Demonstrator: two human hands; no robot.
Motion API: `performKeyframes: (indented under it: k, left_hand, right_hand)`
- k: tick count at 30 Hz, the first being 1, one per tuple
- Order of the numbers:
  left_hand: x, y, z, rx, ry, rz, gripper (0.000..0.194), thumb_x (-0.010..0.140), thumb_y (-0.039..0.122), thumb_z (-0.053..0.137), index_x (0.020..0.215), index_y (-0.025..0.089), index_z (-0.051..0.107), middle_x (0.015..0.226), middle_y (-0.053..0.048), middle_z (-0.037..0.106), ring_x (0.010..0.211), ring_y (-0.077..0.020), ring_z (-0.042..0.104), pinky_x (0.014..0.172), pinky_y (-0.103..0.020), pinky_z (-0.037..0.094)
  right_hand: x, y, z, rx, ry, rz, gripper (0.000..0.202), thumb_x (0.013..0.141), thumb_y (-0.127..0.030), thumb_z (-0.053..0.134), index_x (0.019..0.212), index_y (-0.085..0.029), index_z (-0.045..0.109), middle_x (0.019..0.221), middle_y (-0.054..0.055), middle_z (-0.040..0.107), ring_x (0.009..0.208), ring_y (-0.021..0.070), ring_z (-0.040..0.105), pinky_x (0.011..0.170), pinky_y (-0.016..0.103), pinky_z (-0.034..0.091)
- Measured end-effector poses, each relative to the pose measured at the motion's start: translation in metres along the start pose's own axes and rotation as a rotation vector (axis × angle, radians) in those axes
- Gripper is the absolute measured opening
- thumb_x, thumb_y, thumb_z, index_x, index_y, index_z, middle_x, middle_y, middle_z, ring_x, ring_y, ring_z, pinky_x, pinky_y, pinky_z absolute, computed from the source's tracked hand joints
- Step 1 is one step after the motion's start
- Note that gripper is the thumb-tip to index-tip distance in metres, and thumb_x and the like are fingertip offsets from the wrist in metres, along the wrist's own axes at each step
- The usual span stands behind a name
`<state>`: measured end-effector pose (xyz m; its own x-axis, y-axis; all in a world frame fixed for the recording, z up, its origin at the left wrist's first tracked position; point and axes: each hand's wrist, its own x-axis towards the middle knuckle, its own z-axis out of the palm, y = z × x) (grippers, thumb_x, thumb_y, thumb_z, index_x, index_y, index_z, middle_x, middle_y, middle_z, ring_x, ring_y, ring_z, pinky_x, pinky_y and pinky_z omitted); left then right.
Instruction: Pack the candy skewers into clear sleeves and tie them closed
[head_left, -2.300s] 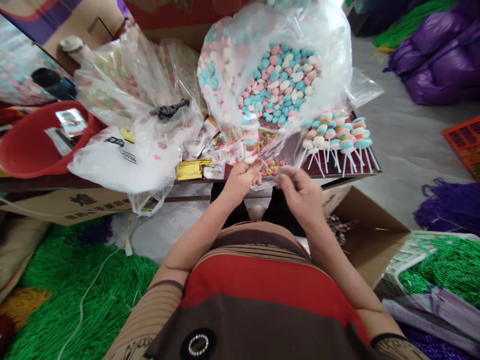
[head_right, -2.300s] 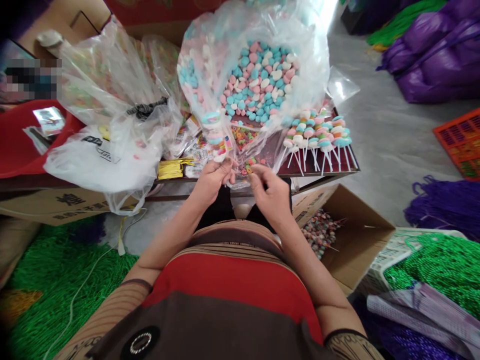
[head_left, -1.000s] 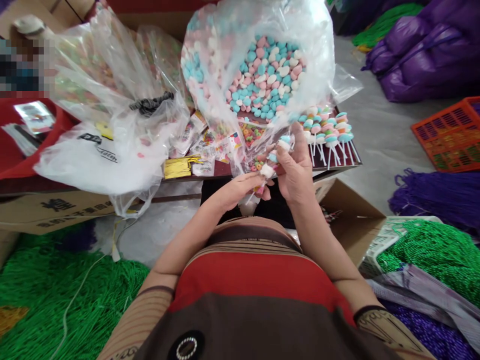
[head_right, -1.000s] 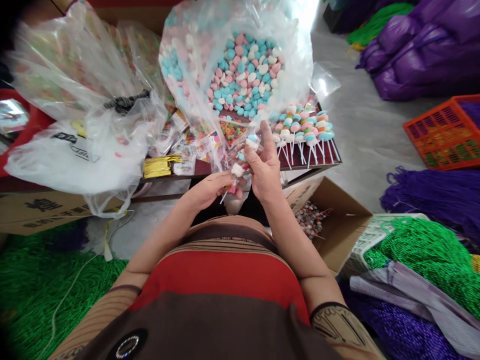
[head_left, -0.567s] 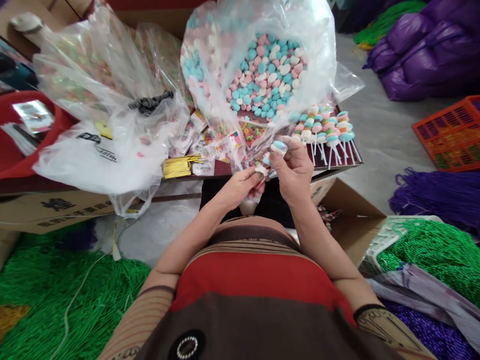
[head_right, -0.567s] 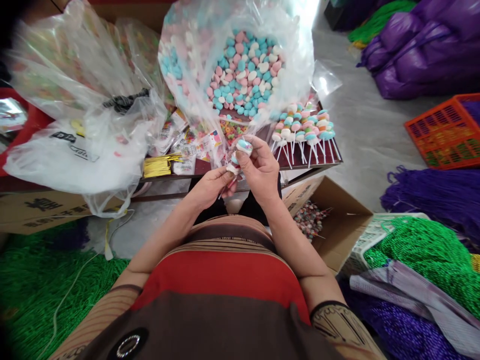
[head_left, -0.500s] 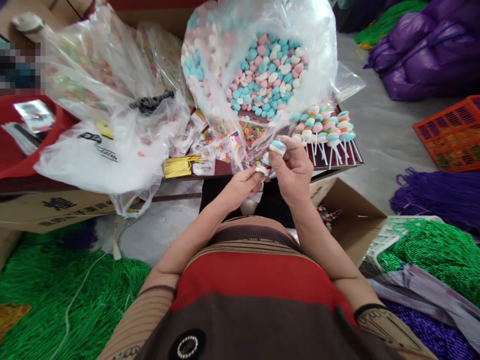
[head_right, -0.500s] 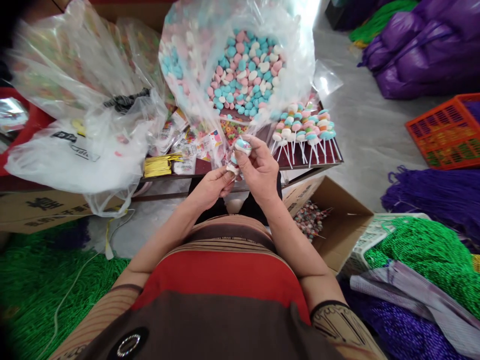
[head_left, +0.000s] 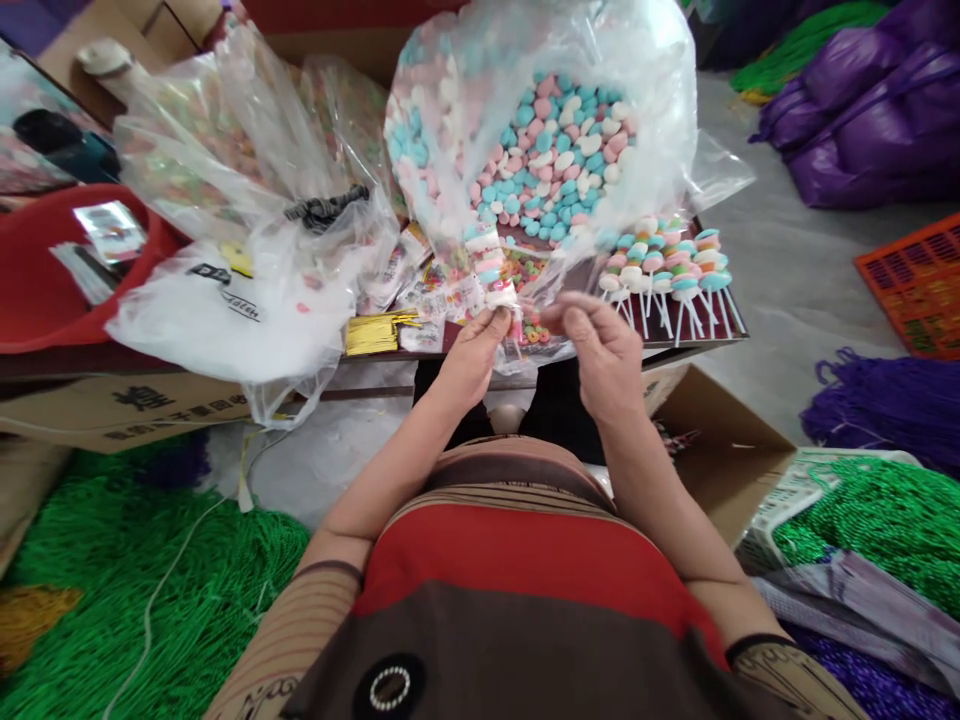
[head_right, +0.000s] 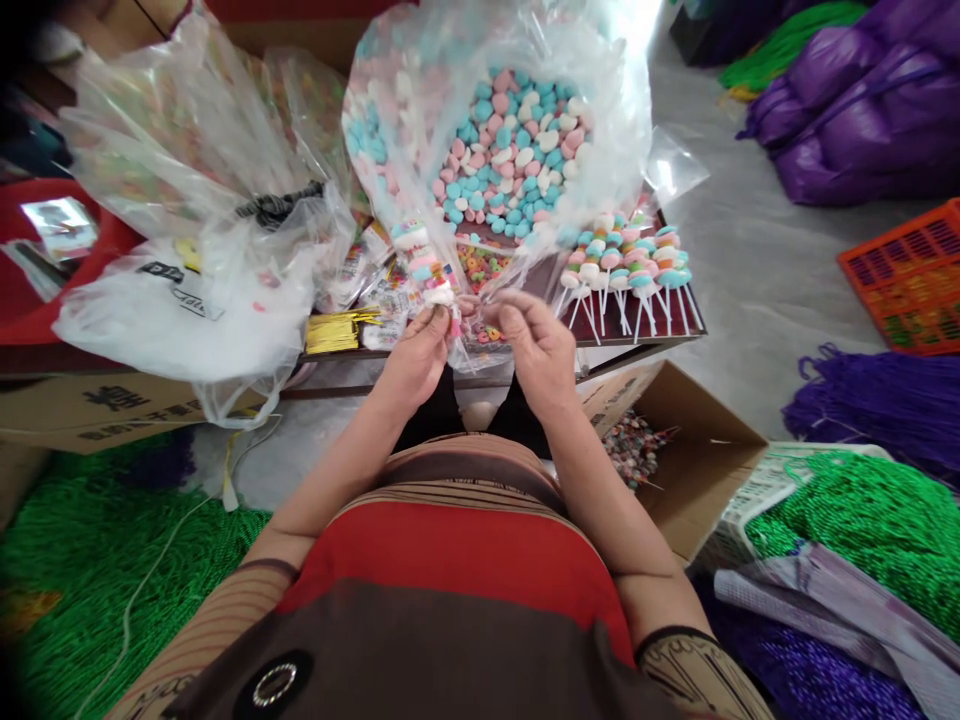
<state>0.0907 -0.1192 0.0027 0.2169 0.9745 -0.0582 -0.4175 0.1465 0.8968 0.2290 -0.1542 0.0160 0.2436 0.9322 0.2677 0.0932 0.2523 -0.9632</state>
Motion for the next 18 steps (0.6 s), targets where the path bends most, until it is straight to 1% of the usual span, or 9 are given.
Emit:
performKeyframes:
  k: [2,4,6,8,10,12,14,16,18]
  left_hand:
    - [0.001,-0.003,0.001,-0.052,-0.032,-0.005,0.028,0.085,0.047,0.074,0.088,0.02,0.072,0.089,-0.001,0.074,0.094,-0.0146,0.068,0.088,-0.028,0.053]
    - [-0.001,-0.004,0.001,-0.076,-0.085,-0.068,0.028,0.085,0.046,0.074,0.094,0.02,0.075,0.089,-0.002,0.076,0.089,-0.0154,0.07,0.082,-0.028,0.055]
    - [-0.004,0.001,0.001,-0.127,-0.141,-0.136,0.029,0.083,0.041,0.076,0.102,0.02,0.076,0.089,-0.003,0.077,0.082,-0.0158,0.071,0.074,-0.027,0.056]
    - [-0.006,0.009,0.0,-0.218,-0.181,-0.17,0.032,0.08,0.035,0.078,0.11,0.022,0.075,0.091,-0.003,0.077,0.083,-0.017,0.073,0.07,-0.026,0.056]
    - [-0.005,0.019,-0.001,-0.29,-0.155,-0.175,0.033,0.083,0.033,0.076,0.115,0.024,0.072,0.093,-0.003,0.077,0.09,-0.0187,0.075,0.071,-0.026,0.057]
    - [-0.004,0.027,0.0,-0.301,-0.06,-0.157,0.029,0.089,0.037,0.072,0.116,0.026,0.07,0.089,-0.002,0.076,0.095,-0.0195,0.076,0.072,-0.026,0.057]
    - [-0.002,0.032,0.001,-0.282,0.012,-0.115,0.028,0.091,0.042,0.071,0.114,0.026,0.069,0.082,0.0,0.074,0.096,-0.0199,0.077,0.072,-0.026,0.057]
    - [0.0,0.033,0.003,-0.272,0.025,-0.066,0.03,0.089,0.045,0.074,0.11,0.024,0.069,0.076,0.001,0.071,0.095,-0.0199,0.077,0.074,-0.026,0.058]
    - [0.002,0.033,0.003,-0.272,0.031,-0.038,0.027,0.089,0.043,0.074,0.105,0.022,0.068,0.073,0.002,0.07,0.094,-0.0186,0.077,0.078,-0.027,0.058]
  right_hand:
    - [-0.006,0.0,0.004,-0.043,-0.114,0.059,0.035,0.093,-0.056,0.065,0.102,-0.024,0.072,0.096,0.003,0.075,0.093,0.0184,0.071,0.092,0.037,0.059]
    - [-0.011,0.001,0.01,-0.03,-0.202,0.124,0.039,0.089,-0.06,0.068,0.087,-0.021,0.071,0.083,0.001,0.071,0.081,0.016,0.067,0.081,0.033,0.057]
    - [-0.014,0.003,0.016,0.058,-0.217,0.195,0.043,0.086,-0.062,0.07,0.077,-0.02,0.065,0.067,-0.003,0.062,0.064,0.0121,0.058,0.066,0.028,0.052]
    - [-0.015,0.004,0.02,0.137,-0.198,0.256,0.046,0.083,-0.064,0.072,0.071,-0.021,0.061,0.059,-0.005,0.054,0.054,0.0094,0.049,0.057,0.025,0.046]
    - [-0.016,0.003,0.023,0.136,-0.202,0.298,0.047,0.081,-0.064,0.074,0.069,-0.021,0.059,0.057,-0.005,0.053,0.052,0.0084,0.046,0.054,0.024,0.042]
    - [-0.018,0.002,0.025,0.092,-0.23,0.331,0.047,0.081,-0.062,0.073,0.067,-0.021,0.057,0.058,-0.005,0.056,0.052,0.0083,0.048,0.054,0.024,0.041]
    - [-0.02,0.0,0.025,0.054,-0.272,0.347,0.044,0.082,-0.059,0.072,0.066,-0.021,0.058,0.058,-0.004,0.057,0.053,0.0087,0.049,0.054,0.024,0.042]
    - [-0.022,-0.001,0.019,0.008,-0.327,0.35,0.04,0.085,-0.056,0.068,0.067,-0.02,0.059,0.058,-0.003,0.059,0.053,0.0098,0.052,0.055,0.025,0.044]
    - [-0.023,-0.003,0.011,-0.104,-0.343,0.289,0.034,0.09,-0.05,0.062,0.073,-0.02,0.063,0.063,-0.001,0.064,0.057,0.0126,0.058,0.06,0.027,0.049]
